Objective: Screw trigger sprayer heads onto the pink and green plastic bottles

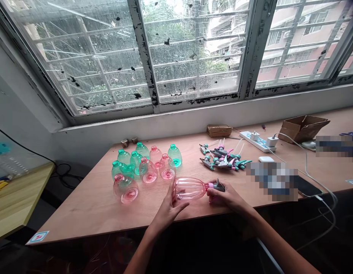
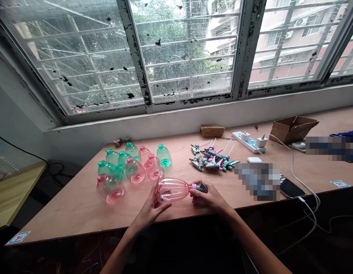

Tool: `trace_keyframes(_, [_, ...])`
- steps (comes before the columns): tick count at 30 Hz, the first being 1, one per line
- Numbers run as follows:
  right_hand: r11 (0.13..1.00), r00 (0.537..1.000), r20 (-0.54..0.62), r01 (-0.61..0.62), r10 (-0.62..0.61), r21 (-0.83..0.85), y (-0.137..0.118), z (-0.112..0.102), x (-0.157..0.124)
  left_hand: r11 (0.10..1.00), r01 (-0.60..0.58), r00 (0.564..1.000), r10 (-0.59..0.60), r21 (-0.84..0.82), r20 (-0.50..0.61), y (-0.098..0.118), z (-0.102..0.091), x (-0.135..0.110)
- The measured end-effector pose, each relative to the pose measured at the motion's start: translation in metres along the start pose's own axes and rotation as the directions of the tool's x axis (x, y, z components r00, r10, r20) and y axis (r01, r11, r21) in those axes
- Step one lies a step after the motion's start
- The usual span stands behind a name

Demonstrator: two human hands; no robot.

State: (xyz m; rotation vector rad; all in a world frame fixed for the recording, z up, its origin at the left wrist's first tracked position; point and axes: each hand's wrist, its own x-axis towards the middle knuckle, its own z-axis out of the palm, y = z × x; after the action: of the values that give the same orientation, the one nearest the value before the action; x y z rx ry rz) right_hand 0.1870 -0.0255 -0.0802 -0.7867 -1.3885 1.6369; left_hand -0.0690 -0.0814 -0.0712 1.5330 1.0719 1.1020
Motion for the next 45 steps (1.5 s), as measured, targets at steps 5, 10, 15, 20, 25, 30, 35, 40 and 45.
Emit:
trace_keyframes(5, [0.999,0.999,-0.023,-0.044,0.044,-0.009,-0.0013,0.0011,-0.0014,0.998,0.041,0.999,-0.041,-0.040,-0.001,0.0035,0.0011,-0.0007])
trace_keyframes(10, [1.000,1.000,-0.009,-0.004,0.004,-0.011,-0.0013,0.0009,-0.0007,0.999,0.024,1.000,-0.024,-0.047,0.004,-0.0012,0.0001,-0.0010])
trace_keyframes(15, [0.999,0.999,-0.020,-0.028,0.028,0.017,0.0005,-0.0004,0.0004,0.998,-0.023,1.000,0.024,0.056,-0.014,0.0042,-0.0001,-0.0030])
trace_keyframes(20, [1.000,1.000,-0.013,-0.011,0.011,-0.006,0.0001,-0.0003,-0.0006,0.999,0.016,0.999,-0.017,-0.045,-0.027,0.0008,-0.0001,-0.0018])
trace_keyframes(25, [1.000,1.000,-0.027,-0.003,0.003,-0.008,-0.0006,0.0000,0.0001,0.999,-0.017,1.000,0.017,-0.033,0.016,-0.0026,-0.0013,-0.0015])
trace_keyframes(30, [1.000,0.999,-0.029,-0.022,0.022,-0.001,0.0010,-0.0005,0.0006,0.998,-0.031,0.999,0.030,0.056,0.011,0.0034,-0.0015,-0.0038])
trace_keyframes(35, [1.000,1.000,-0.007,0.002,-0.002,-0.011,0.0016,-0.0005,0.0008,0.999,0.016,1.000,-0.015,-0.042,0.022,0.0029,-0.0010,-0.0027])
trace_keyframes(40, [1.000,1.000,-0.020,0.008,-0.008,-0.009,0.0001,-0.0002,0.0012,1.000,0.002,1.000,-0.002,-0.009,0.002,-0.0002,-0.0010,-0.0020])
trace_keyframes(45, [1.000,1.000,-0.019,0.012,-0.012,-0.016,0.0006,-0.0006,0.0012,0.996,-0.045,0.999,0.045,0.077,0.002,0.0020,-0.0017,-0.0038])
